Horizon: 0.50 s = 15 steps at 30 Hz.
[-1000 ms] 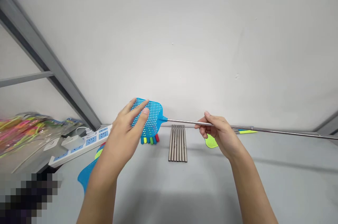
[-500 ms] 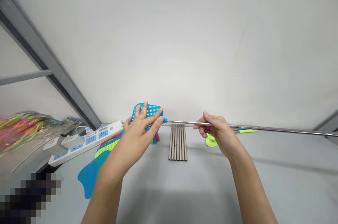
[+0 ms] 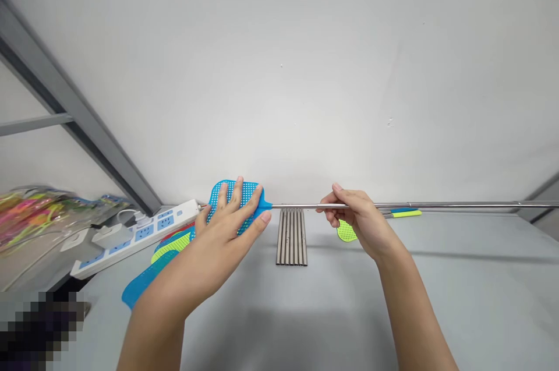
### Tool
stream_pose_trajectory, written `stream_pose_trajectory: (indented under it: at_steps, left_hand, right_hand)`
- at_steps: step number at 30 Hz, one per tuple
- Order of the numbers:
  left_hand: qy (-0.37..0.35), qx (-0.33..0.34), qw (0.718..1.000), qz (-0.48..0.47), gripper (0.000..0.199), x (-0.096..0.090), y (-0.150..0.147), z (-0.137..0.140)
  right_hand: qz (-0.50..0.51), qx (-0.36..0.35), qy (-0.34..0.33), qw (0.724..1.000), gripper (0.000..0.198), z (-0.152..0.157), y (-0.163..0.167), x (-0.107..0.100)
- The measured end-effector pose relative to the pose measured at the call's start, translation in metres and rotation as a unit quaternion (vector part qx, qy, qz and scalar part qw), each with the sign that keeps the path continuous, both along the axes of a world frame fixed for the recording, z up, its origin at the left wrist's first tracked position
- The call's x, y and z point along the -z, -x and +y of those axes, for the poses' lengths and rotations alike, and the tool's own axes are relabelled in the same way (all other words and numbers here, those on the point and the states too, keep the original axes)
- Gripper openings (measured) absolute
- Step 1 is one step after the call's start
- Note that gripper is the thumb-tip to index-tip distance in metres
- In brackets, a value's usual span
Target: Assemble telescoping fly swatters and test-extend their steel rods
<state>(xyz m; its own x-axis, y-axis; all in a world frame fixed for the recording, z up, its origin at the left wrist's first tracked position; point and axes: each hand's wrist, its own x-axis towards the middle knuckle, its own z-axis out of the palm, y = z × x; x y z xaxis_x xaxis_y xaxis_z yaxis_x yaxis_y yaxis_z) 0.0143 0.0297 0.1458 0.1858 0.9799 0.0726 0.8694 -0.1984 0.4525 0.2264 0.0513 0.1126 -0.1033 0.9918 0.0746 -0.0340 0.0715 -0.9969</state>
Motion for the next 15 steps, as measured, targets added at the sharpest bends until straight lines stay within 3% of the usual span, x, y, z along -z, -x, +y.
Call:
stream_pose_trajectory:
  at_steps: [15]
  left_hand:
    - [-0.002, 0.010, 1.000, -0.006, 0.052, -0.0018, 0.0016, 0.0001]
  right_hand:
    - [-0.014, -0.004, 0.000, 1.000, 0.039, -0.0004, -0.0005, -0.0002]
